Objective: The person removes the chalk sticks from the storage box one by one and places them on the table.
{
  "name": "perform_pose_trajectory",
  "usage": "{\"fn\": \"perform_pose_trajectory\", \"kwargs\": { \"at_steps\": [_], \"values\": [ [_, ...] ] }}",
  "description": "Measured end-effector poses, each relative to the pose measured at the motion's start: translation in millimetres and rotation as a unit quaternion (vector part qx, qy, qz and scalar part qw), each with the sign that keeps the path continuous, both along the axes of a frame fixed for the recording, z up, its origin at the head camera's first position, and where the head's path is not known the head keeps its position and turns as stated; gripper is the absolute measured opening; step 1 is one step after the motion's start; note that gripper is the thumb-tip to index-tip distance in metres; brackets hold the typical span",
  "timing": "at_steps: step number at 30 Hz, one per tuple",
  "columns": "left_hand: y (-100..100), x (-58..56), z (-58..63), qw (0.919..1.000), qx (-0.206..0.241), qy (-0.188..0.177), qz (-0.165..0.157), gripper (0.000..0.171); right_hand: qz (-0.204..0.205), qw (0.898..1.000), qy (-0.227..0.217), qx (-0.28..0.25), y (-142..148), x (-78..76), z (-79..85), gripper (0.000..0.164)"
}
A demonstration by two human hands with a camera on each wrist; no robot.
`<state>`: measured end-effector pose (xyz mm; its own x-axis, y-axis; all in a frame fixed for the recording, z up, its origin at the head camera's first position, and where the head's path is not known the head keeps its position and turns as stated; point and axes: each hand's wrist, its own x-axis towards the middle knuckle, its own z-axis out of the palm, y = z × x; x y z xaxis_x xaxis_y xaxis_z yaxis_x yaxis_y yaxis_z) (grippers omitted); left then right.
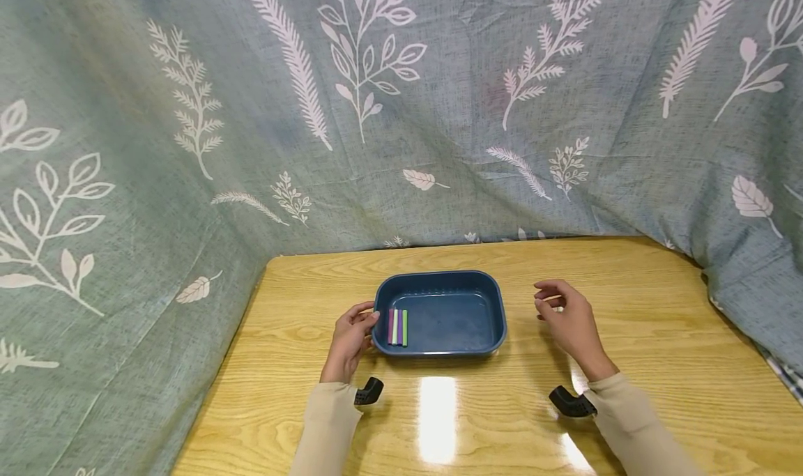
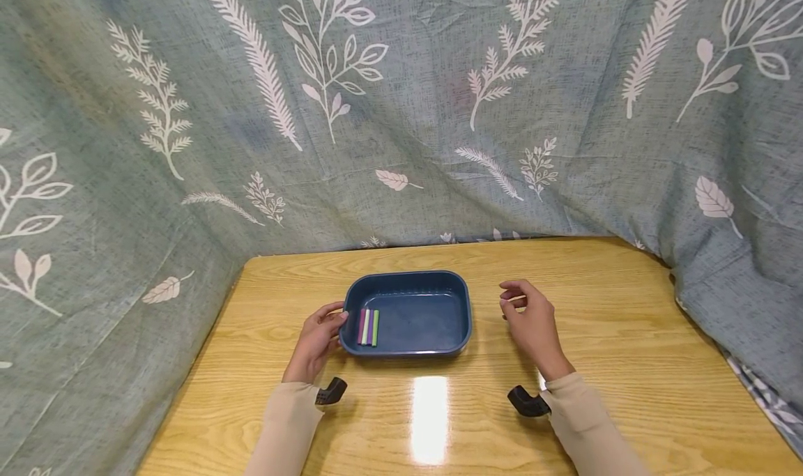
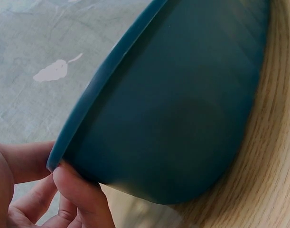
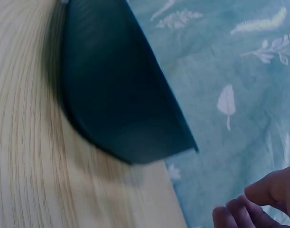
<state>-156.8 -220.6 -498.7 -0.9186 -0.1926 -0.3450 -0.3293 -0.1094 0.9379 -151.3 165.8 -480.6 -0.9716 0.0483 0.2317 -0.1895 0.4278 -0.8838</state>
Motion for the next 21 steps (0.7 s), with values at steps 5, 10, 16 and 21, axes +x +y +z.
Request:
{"fn": "perform_pose_trajectory", "kwargs": {
  "at_steps": [5,10,16,21],
  "values": [
    [0.4,0.5,0.5,1.0000,-0.005,-0.001,0.000,0.035,0.015,1.000,0.005,-0.026,-17.3,-2.4,1.7,0.025],
    [0.8,0.8,0.5,0.9999,-0.010,-0.005,0.002,0.035,0.029,0.998,0.000,-0.050,-33.2,-3.7,4.0,0.025],
    [2.1,2.0,2.4,0.9999,-0.012,-0.003,0.002,0.035,0.046,0.997,-0.011,-0.064,-50.4,-3.1,5.4,0.024],
    [2.4,2.2,3.0,1.0000,-0.008,0.004,0.003,0.035,0.060,0.995,-0.014,-0.076,-64.3,-2.4,5.3,0.023]
  ]
}}
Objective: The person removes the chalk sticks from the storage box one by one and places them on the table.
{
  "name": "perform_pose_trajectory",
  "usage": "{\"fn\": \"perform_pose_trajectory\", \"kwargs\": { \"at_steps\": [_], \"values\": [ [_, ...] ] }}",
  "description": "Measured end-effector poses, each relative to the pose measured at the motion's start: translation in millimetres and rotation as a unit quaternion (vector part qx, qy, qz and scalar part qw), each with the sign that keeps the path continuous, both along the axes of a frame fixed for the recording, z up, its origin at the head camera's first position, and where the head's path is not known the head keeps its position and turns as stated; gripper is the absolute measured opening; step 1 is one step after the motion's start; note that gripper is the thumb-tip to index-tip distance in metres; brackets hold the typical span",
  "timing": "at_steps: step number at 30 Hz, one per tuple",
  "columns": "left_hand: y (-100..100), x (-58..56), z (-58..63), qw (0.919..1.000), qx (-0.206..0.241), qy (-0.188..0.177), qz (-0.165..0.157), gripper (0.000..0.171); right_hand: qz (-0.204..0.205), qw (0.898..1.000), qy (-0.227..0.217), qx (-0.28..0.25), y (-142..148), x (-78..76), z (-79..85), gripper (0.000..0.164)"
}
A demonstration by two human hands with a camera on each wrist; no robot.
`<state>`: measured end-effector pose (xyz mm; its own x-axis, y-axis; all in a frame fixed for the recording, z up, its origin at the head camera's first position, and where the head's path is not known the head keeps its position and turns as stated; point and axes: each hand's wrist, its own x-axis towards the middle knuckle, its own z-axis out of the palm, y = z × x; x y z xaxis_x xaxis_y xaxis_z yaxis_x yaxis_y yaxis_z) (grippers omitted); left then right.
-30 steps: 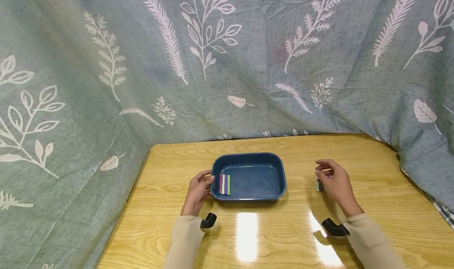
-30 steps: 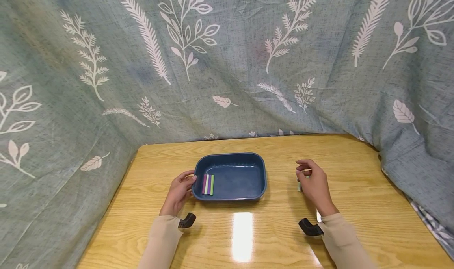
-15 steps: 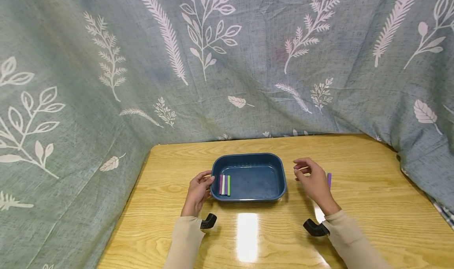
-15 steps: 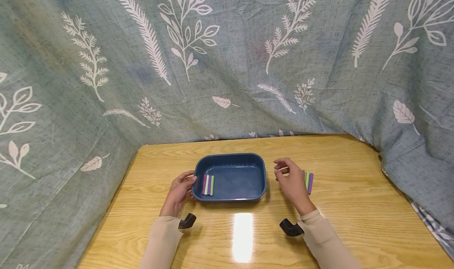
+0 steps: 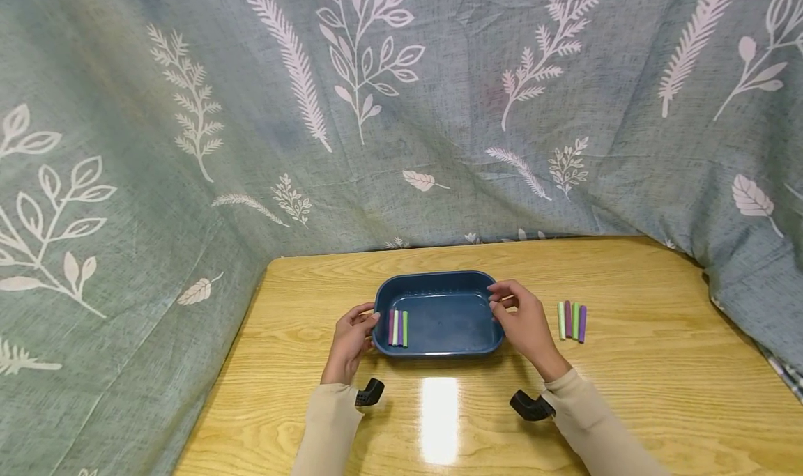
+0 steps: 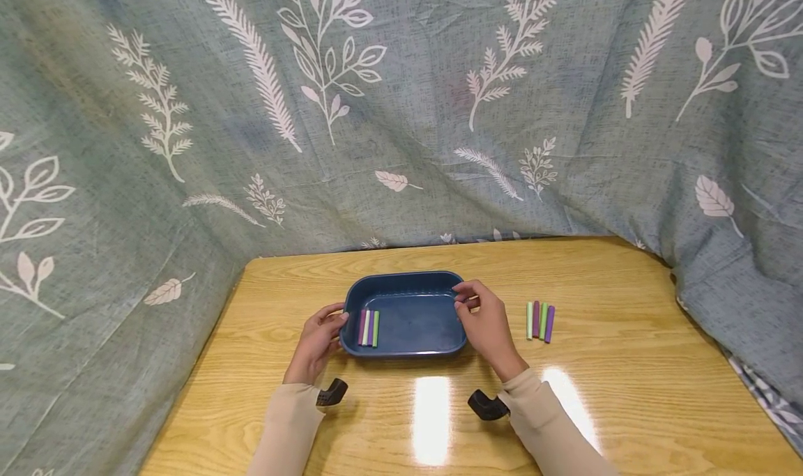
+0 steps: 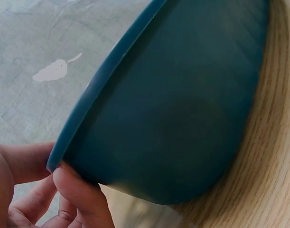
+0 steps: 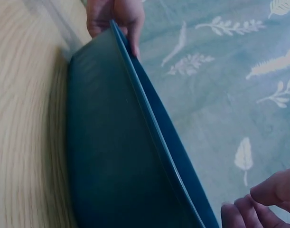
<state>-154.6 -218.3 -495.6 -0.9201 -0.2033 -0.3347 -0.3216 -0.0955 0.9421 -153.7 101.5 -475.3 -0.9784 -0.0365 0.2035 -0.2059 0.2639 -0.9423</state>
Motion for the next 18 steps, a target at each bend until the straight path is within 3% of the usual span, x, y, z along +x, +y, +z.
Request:
{"fn": "perform_pose_trajectory", "kwargs": {
  "at_steps": [18],
  "values": [
    [0.0,-2.3,-3.4,1.0000,-0.004,0.000,0.005,0.032,0.029,0.999,-0.008,-0.037,-45.7,-0.5,-9.7,0.023]
  ]
}}
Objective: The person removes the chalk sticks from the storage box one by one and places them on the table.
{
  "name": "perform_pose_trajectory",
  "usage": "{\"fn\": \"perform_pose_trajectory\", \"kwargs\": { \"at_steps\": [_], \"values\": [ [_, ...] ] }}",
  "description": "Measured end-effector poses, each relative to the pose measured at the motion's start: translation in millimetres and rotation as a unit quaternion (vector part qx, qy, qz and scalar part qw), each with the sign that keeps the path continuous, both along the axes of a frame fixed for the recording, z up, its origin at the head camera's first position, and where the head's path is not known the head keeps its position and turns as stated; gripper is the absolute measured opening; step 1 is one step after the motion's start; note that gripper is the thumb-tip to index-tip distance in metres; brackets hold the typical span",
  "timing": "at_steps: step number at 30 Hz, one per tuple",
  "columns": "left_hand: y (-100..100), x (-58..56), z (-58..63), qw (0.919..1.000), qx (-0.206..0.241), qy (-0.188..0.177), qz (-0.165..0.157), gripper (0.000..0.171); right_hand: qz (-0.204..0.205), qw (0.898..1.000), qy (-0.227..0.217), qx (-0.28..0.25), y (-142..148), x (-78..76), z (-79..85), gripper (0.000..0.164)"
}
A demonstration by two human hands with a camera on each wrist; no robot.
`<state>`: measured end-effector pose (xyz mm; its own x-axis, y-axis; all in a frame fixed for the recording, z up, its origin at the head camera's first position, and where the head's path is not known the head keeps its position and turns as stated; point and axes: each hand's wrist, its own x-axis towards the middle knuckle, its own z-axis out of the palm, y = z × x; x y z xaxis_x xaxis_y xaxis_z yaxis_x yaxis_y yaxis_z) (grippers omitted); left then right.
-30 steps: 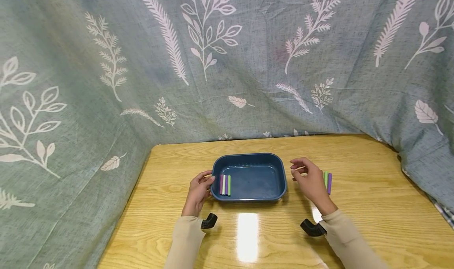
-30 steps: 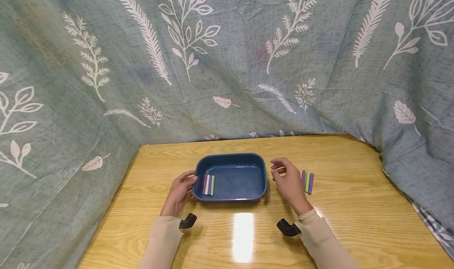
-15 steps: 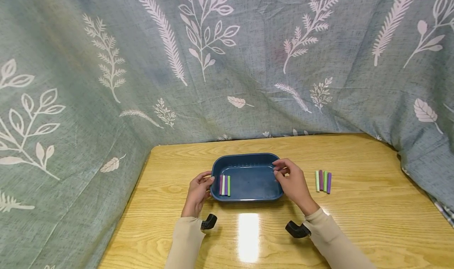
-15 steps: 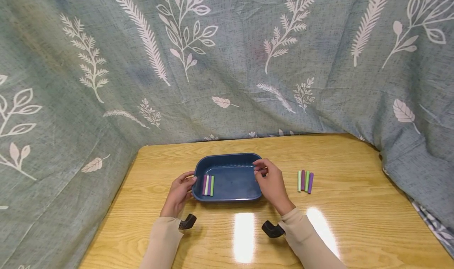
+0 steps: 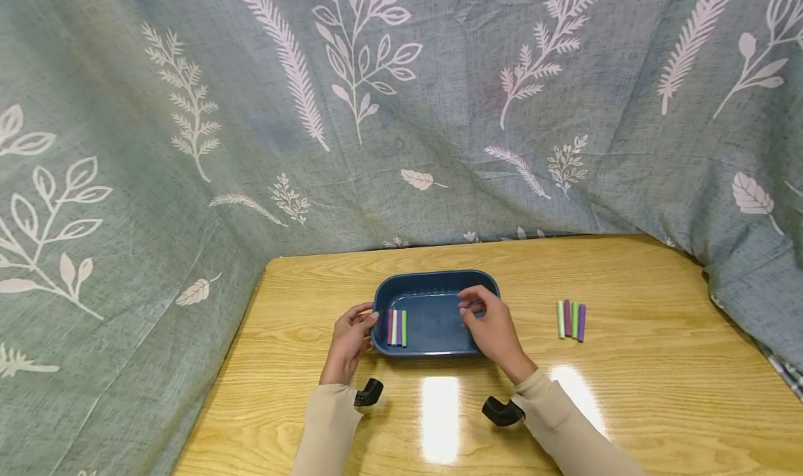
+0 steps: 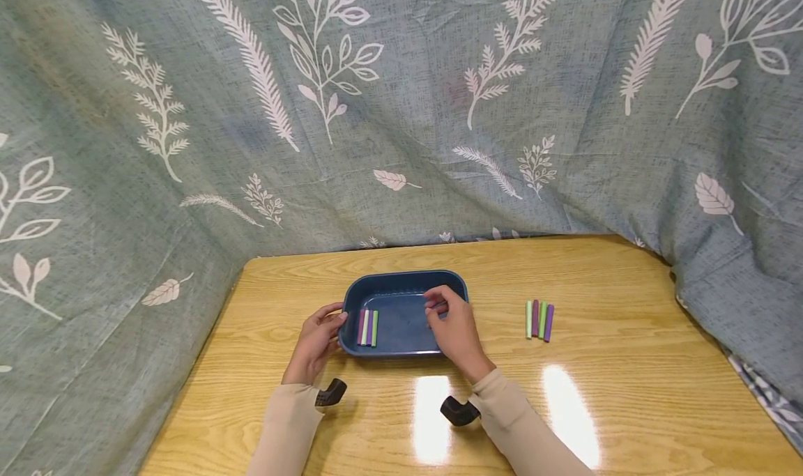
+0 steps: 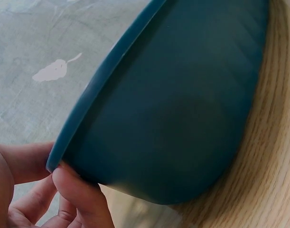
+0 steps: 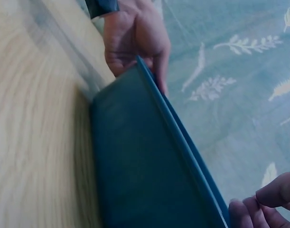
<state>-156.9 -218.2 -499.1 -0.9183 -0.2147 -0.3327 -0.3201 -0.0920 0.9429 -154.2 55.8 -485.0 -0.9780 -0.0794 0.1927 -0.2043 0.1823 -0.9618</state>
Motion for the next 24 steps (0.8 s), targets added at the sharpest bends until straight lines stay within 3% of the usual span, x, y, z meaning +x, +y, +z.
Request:
{"fn": "perform_pose_trajectory", "kwargs": {
  "at_steps": [14,24],
  "values": [
    [-0.3,1.6,-1.3,1.0000,0.000,-0.008,0.000,0.031,0.004,1.000,0.020,0.010,-30.8,3.1,-8.4,0.021],
    [0.2,-0.1,-1.7,0.9999,0.008,0.006,0.002,0.030,0.007,1.000,0.016,0.022,-48.6,-1.4,-7.4,0.021]
  ]
}}
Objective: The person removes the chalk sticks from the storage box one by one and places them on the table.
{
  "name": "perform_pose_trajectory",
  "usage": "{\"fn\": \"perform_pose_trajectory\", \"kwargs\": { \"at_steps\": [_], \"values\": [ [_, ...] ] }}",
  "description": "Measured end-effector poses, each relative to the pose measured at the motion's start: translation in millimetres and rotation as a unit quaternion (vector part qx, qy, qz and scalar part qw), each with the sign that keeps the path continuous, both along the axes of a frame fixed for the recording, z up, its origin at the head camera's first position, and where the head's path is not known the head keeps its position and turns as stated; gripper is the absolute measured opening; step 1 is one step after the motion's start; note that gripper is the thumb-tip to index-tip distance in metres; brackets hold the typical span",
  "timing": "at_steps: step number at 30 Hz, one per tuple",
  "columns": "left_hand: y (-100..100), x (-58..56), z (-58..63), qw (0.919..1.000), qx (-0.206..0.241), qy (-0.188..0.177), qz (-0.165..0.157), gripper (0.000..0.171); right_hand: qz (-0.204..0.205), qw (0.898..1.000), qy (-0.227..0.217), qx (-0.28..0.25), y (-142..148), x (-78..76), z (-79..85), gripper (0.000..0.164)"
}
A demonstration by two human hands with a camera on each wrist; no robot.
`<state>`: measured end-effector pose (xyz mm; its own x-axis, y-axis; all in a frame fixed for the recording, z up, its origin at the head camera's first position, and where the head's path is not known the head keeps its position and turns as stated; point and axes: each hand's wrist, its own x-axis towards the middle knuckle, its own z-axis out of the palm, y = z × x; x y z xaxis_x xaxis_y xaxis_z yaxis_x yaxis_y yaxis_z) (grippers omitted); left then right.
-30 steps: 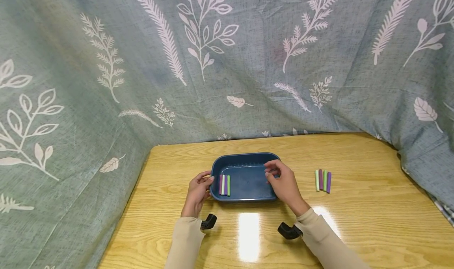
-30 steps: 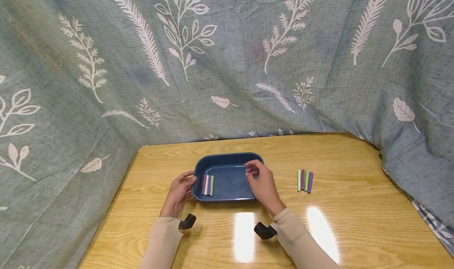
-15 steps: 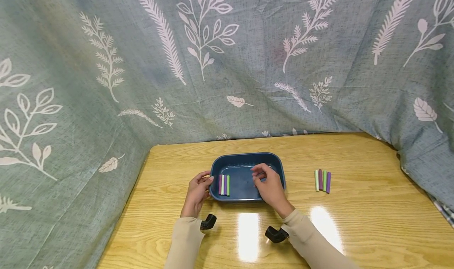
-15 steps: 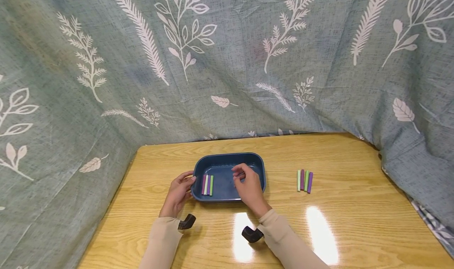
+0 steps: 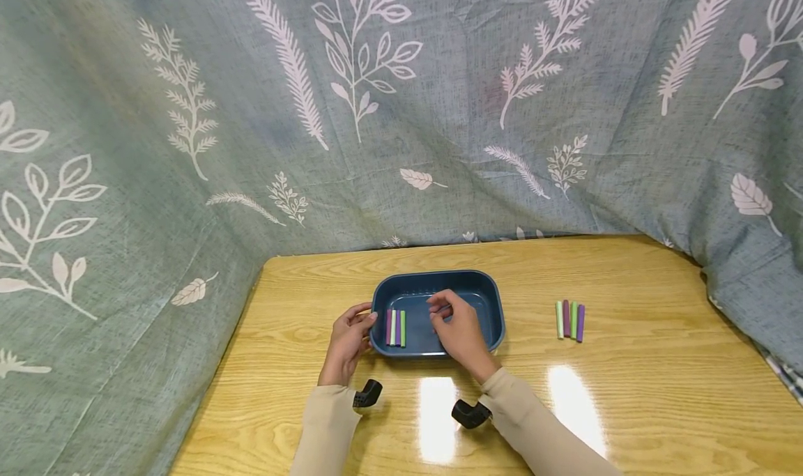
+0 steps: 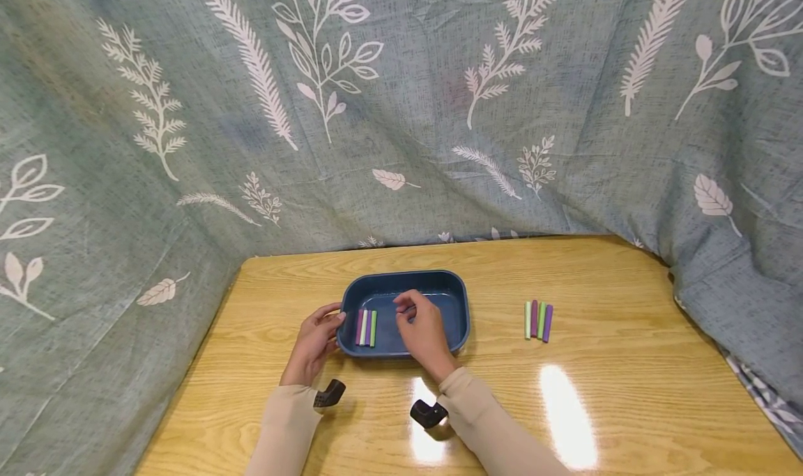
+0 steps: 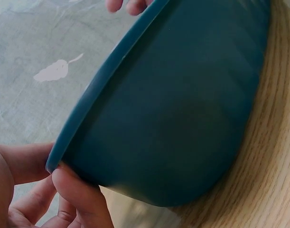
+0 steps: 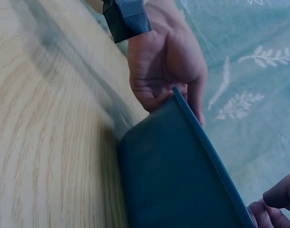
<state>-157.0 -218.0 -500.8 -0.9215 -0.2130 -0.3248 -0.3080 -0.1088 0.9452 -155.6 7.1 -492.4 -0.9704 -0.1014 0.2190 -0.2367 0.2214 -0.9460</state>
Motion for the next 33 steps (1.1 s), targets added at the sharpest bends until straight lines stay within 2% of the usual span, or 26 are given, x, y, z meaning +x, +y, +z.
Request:
{"fn": "perform_pose_trajectory", "kwargs": {
  "at_steps": [9,16,25,33],
  "values": [
    [0.3,0.8,1.3,1.0000,-0.003,-0.006,-0.001,0.032,-0.007,1.000,0.013,-0.008,-14.8,-4.7,-2.0,0.021],
    [0.5,1.0,1.6,1.0000,-0.001,-0.009,-0.001,0.033,-0.001,1.000,0.006,-0.012,-27.9,-7.4,-1.6,0.020],
    [0.2,-0.5,1.5,1.0000,0.001,-0.003,-0.003,0.032,-0.008,0.999,0.024,0.029,-42.3,-10.4,-1.1,0.018],
    [-0.3,-2.3,-0.2,0.9999,0.005,-0.009,-0.003,0.032,-0.008,0.999,-0.001,0.041,-49.7,-12.9,-1.5,0.019]
  ]
}}
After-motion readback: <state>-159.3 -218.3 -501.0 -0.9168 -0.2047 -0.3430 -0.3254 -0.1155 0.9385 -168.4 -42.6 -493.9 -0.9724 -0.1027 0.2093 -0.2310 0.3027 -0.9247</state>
